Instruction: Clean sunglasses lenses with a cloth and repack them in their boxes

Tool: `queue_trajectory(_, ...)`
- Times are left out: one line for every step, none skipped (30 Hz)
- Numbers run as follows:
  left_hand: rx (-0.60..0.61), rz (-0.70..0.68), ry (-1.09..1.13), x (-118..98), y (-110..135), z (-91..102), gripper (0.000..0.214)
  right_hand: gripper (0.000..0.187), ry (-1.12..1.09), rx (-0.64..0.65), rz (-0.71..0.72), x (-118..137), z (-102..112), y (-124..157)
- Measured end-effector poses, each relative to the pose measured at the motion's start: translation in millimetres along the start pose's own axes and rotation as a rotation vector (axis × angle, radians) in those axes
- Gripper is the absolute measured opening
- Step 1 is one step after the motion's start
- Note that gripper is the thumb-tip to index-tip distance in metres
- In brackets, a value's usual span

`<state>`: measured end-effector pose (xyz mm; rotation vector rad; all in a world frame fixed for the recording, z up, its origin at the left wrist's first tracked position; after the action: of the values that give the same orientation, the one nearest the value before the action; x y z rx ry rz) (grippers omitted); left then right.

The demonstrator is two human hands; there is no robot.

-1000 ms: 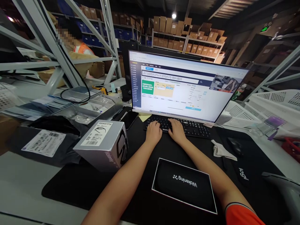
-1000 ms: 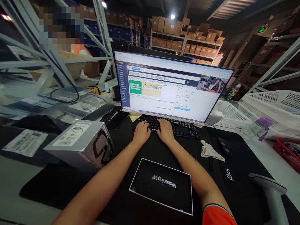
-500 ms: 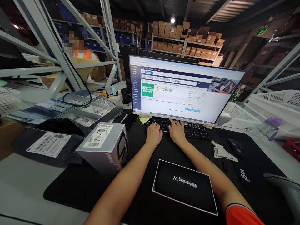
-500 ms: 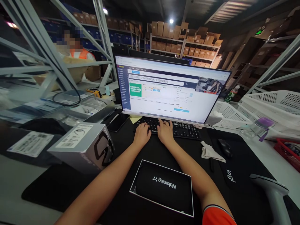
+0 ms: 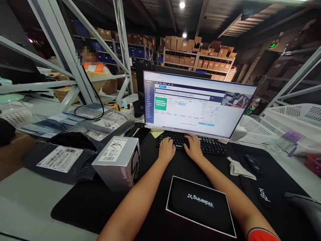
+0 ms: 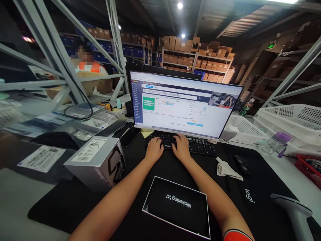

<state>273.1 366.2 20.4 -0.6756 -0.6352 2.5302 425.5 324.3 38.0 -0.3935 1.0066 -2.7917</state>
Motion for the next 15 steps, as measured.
queue_trajectory(0.0,-0.001,0.0,-0.2,-0.1,0.2,0.021,0.036,0.012,0.005,0.012,-3.2,5.7,-2.3)
queue_trajectory(0.001,-0.002,0.0,-0.4,-0.3,0.4,0.02,0.032,0.024,0.013,0.023,-7.9,12.5,-4.2)
queue_trajectory(0.003,-0.003,0.0,-0.8,-0.4,0.5,0.02,0.028,0.037,0.023,0.031,-14.6,20.6,-5.0)
queue_trajectory(0.005,-0.005,0.001,-1.4,-0.5,0.4,0.02,0.024,0.052,0.034,0.033,-23.6,29.9,-4.2)
queue_trajectory(0.008,-0.009,0.003,-2.1,-0.6,0.2,0.019,0.021,0.068,0.044,0.026,-35.2,40.4,-1.4)
queue_trajectory(0.011,-0.012,0.005,-3.0,-0.6,0.0,0.019,0.019,0.089,0.051,0.009,-49.4,52.1,3.9)
queue_trajectory(0.014,-0.016,0.008,-3.9,-0.6,-0.4,0.019,0.018,0.114,0.055,-0.017,-65.6,65.0,11.7)
queue_trajectory(0.018,-0.02,0.012,-4.9,-0.5,-0.8,0.019,0.016,0.143,0.054,-0.053,-83.3,78.8,21.9)
queue_trajectory(0.022,-0.025,0.017,-6.0,-0.3,-1.3,0.02,0.015,0.174,0.05,-0.094,-101.7,93.2,34.1)
queue_trajectory(0.026,-0.03,0.022,-6.9,-0.1,-1.8,0.02,0.015,0.205,0.042,-0.14,-120.1,107.8,47.9)
queue_trajectory(0.03,-0.034,0.027,-7.8,0.2,-2.2,0.02,0.018,0.236,0.033,-0.187,-137.6,122.1,62.8)
queue_trajectory(0.034,-0.039,0.032,-8.5,0.6,-2.6,0.019,0.024,0.265,0.023,-0.23,-153.6,135.3,78.0)
queue_trajectory(0.038,-0.043,0.037,-9.0,0.9,-2.8,0.019,0.03,0.291,0.012,-0.27,-167.8,147.0,93.3)
queue_trajectory(0.042,-0.047,0.041,-9.3,1.3,-3.0,0.019,0.033,0.317,-0.001,-0.307,-180.3,157.1,108.2)
queue_trajectory(0.046,-0.05,0.043,-9.5,1.7,-3.1,0.019,0.035,0.339,-0.013,-0.342,-191.4,164.9,122.7)
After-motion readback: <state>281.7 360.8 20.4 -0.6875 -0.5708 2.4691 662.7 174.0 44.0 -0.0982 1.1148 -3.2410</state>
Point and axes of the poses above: each hand's wrist, its own y-axis away from the middle knuckle, its own z-axis out of the back of the hand, x = y × z, the point moved 9 cm from there along -y, towards the middle knuckle, and after that the axes turned 2 degrees about z, right-handed, at the moved point
